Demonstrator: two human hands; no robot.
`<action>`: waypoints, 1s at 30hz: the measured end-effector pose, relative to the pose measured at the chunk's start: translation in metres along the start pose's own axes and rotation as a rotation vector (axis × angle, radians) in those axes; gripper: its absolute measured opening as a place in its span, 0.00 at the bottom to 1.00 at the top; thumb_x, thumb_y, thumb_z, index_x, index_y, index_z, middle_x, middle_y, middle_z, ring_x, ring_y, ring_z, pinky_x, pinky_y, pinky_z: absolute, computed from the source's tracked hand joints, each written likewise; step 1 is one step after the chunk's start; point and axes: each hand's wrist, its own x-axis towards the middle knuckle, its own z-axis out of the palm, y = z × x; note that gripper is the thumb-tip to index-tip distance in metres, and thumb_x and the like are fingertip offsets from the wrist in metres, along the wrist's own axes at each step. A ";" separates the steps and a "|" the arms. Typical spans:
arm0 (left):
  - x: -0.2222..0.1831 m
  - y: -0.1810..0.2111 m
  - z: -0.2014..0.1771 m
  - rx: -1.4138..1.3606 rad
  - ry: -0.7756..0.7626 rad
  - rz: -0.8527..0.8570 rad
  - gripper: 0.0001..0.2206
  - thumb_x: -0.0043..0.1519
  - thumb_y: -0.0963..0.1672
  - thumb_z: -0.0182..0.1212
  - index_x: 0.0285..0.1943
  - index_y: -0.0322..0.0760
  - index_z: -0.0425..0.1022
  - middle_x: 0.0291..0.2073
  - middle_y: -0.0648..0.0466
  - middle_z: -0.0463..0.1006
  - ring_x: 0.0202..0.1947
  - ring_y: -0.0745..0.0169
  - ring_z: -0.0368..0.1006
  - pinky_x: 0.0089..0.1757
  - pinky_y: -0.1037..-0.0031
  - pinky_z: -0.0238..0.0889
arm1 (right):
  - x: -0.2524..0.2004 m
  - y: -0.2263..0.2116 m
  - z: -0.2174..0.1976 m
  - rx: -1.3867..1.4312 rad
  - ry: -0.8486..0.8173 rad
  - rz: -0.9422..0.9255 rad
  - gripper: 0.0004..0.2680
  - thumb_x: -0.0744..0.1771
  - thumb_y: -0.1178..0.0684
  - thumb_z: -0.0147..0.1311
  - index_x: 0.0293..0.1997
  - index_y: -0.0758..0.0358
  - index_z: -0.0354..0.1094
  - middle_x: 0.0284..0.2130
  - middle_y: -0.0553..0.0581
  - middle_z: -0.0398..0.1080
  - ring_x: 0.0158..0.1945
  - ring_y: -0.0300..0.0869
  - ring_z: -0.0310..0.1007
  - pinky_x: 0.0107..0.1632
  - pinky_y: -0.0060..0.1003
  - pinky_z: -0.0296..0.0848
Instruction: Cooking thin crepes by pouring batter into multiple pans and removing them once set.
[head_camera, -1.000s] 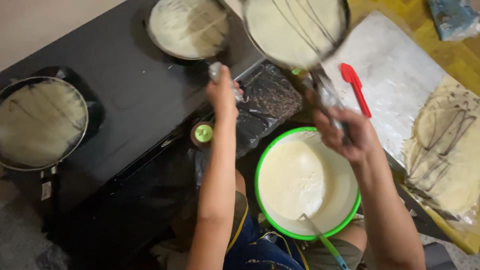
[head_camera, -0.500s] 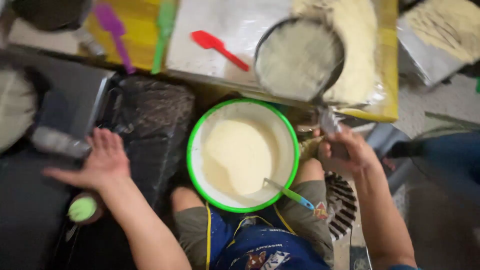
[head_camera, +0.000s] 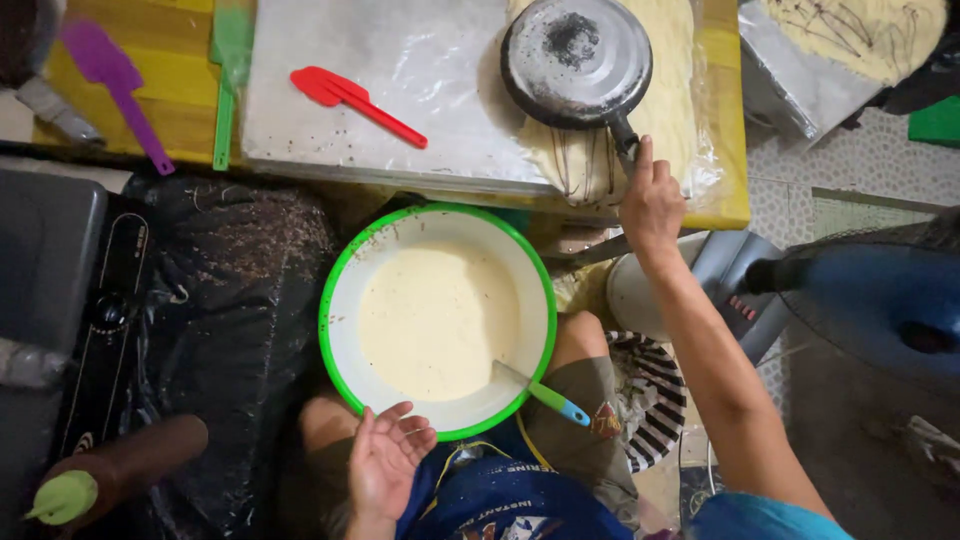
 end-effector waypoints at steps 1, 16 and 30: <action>0.001 0.001 0.000 0.013 0.046 0.002 0.28 0.70 0.57 0.46 0.52 0.27 0.76 0.36 0.34 0.81 0.37 0.42 0.79 0.42 0.56 0.73 | 0.002 0.002 0.001 -0.022 0.035 -0.024 0.26 0.65 0.62 0.49 0.75 0.63 0.52 0.38 0.61 0.67 0.27 0.55 0.67 0.22 0.50 0.66; -0.006 0.001 0.076 0.452 0.072 0.123 0.19 0.64 0.48 0.55 0.60 0.36 0.74 0.48 0.43 0.81 0.42 0.49 0.79 0.44 0.64 0.71 | 0.040 -0.047 -0.121 0.362 -0.117 0.017 0.27 0.63 0.61 0.55 0.74 0.60 0.56 0.45 0.67 0.72 0.39 0.59 0.72 0.37 0.53 0.70; -0.152 0.066 0.000 0.535 0.107 0.763 0.24 0.56 0.41 0.65 0.64 0.33 0.71 0.59 0.50 0.77 0.59 0.60 0.72 0.61 0.72 0.60 | -0.176 -0.371 -0.250 1.501 -1.104 -0.571 0.20 0.73 0.36 0.24 0.35 0.57 0.60 0.18 0.47 0.53 0.25 0.32 0.52 0.27 0.38 0.60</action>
